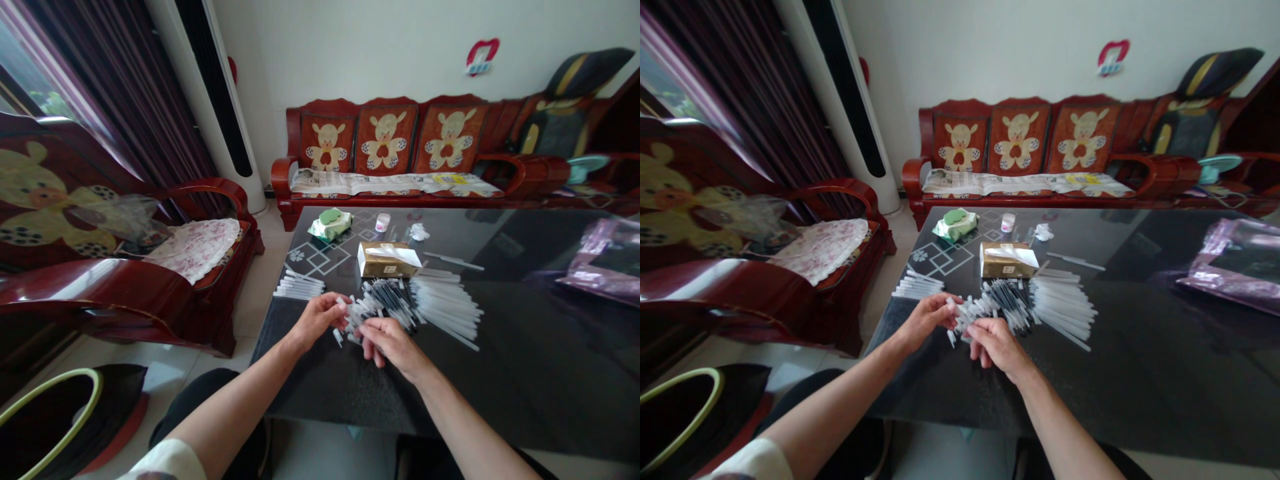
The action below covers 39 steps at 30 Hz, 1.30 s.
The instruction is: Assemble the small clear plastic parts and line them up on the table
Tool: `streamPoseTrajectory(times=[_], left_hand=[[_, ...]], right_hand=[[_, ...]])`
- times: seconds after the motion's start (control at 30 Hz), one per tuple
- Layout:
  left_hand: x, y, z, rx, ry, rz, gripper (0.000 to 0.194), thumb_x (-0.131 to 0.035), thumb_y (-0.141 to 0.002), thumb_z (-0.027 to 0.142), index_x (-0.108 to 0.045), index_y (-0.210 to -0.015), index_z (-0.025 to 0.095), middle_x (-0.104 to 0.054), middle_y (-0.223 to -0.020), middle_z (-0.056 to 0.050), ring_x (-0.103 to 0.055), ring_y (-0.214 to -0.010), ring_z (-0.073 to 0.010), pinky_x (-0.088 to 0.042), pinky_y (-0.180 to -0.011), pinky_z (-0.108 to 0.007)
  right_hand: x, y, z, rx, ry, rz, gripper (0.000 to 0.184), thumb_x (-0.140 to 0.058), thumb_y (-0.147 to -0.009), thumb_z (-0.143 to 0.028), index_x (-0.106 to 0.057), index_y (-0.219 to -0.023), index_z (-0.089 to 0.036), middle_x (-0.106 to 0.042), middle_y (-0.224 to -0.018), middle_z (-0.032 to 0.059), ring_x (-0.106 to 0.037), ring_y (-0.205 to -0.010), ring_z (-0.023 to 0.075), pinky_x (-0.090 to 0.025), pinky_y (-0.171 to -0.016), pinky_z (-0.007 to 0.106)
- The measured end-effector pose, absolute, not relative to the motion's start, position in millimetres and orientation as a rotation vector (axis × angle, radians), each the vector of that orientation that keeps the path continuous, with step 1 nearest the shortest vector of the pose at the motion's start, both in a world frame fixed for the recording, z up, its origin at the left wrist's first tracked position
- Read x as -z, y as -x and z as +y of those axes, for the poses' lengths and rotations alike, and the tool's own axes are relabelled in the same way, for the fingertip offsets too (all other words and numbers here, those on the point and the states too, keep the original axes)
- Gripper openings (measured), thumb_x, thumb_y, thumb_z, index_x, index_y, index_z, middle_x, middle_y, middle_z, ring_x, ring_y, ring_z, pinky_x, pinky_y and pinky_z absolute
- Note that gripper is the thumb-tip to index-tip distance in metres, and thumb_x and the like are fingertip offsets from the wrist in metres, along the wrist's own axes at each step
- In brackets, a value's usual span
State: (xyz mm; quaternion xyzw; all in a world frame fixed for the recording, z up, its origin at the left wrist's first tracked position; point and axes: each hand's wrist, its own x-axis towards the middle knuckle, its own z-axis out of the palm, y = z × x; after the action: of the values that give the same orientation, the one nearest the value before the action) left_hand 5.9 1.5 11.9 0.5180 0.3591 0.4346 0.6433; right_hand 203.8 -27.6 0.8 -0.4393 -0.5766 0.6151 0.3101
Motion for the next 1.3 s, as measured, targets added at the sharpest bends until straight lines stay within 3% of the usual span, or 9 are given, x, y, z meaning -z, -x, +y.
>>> streamPoseTrajectory(times=[0.13,0.27,0.43,0.6,0.7,0.83,1.07,1.2,1.3], left_hand=[[-17.2,2.0,6.1,-0.987,-1.267,0.883,0.043,-0.067,-0.077,0.051,-0.066,-0.092,0.011,-0.062,-0.069,-0.003,-0.059,-0.056,-0.0118,-0.049,-0.054,-0.023],[-21.6,0.2,2.4,-0.915,-1.413,0.830,0.042,-0.060,-0.082,0.052,-0.063,-0.098,0.013,-0.062,-0.071,-0.003,-0.058,-0.056,-0.0114,-0.047,-0.055,-0.022],[-30.4,3.4,-2.7,-0.841,-1.793,0.978,0.033,-0.048,-0.091,0.044,-0.060,-0.085,0.015,-0.059,-0.065,0.000,-0.054,-0.054,-0.0105,-0.040,-0.054,-0.021],[-37.7,8.0,-3.5,-0.765,-2.083,1.114,0.032,-0.039,-0.095,0.034,-0.050,-0.071,0.018,-0.055,-0.060,0.002,-0.049,-0.055,-0.0103,-0.034,-0.058,-0.022],[-37.9,8.6,-2.3,-0.755,-2.111,1.140,0.034,-0.035,-0.097,0.034,-0.047,-0.069,0.019,-0.053,-0.058,0.002,-0.047,-0.055,-0.0111,-0.032,-0.058,-0.023],[-37.2,10.2,-0.5,-0.736,-2.095,1.154,0.038,-0.032,-0.097,0.037,-0.047,-0.067,0.019,-0.051,-0.056,0.002,-0.045,-0.054,-0.0112,-0.031,-0.058,-0.024],[-35.4,10.1,1.9,-0.733,-2.023,1.182,0.044,-0.033,-0.096,0.040,-0.047,-0.061,0.019,-0.048,-0.054,0.002,-0.044,-0.052,-0.0114,-0.030,-0.056,-0.025],[-29.9,10.1,5.2,-0.734,-2.025,1.175,0.049,-0.031,-0.097,0.040,-0.044,-0.055,0.019,-0.045,-0.050,0.002,-0.041,-0.051,-0.0114,-0.029,-0.056,-0.026],[-27.9,11.4,4.6,-0.740,-1.995,1.161,0.051,-0.029,-0.097,0.043,-0.048,-0.057,0.018,-0.048,-0.051,0.002,-0.043,-0.050,-0.0112,-0.032,-0.057,-0.025]], right_hand=[[-5.2,-204.8,-28.5,-1.680,1.168,-1.495,0.045,-0.052,-0.085,-0.053,-0.063,-0.090,-0.010,-0.067,-0.062,0.0045,-0.045,-0.034,0.0053,-0.023,-0.033,0.017],[-10.5,-200.9,-30.5,-1.746,1.153,-1.469,0.048,-0.048,-0.087,-0.054,-0.063,-0.096,-0.009,-0.066,-0.057,0.0038,-0.034,-0.030,0.0034,-0.015,-0.032,0.017],[-12.9,-200.1,-30.8,-1.842,1.134,-1.429,0.045,-0.050,-0.086,-0.053,-0.063,-0.087,-0.010,-0.049,-0.041,-0.0053,-0.022,-0.029,0.0034,-0.011,-0.031,0.018],[-11.0,-196.9,-29.8,-1.789,1.171,-1.444,0.042,-0.051,-0.086,-0.052,-0.061,-0.078,-0.012,-0.036,-0.041,-0.0092,-0.018,-0.033,0.0035,-0.010,-0.034,0.019],[-13.1,-195.1,-29.2,-1.593,1.165,-1.578,0.042,-0.047,-0.089,-0.050,-0.060,-0.073,-0.014,-0.034,-0.043,-0.0079,-0.024,-0.038,0.0057,-0.017,-0.039,0.021],[-19.9,-194.8,-30.3,-1.111,1.212,-1.929,0.039,-0.041,-0.093,-0.043,-0.056,-0.066,-0.018,-0.044,-0.051,-0.0027,-0.040,-0.049,0.0104,-0.029,-0.050,0.024],[-21.3,-192.3,-36.8,-0.267,1.394,-2.314,0.035,-0.035,-0.097,-0.035,-0.060,-0.077,-0.021,-0.065,-0.064,0.0057,-0.056,-0.056,0.0153,-0.028,-0.056,0.028],[-21.4,-190.8,-37.1,-0.272,1.422,-2.304,0.034,-0.036,-0.096,-0.034,-0.060,-0.077,-0.021,-0.065,-0.065,0.0069,-0.057,-0.056,0.0159,-0.028,-0.055,0.028],[-20.1,-190.6,-35.4,-0.592,1.364,-2.170,0.037,-0.036,-0.096,-0.036,-0.057,-0.070,-0.020,-0.060,-0.060,0.0038,-0.055,-0.057,0.0149,-0.031,-0.057,0.027]])
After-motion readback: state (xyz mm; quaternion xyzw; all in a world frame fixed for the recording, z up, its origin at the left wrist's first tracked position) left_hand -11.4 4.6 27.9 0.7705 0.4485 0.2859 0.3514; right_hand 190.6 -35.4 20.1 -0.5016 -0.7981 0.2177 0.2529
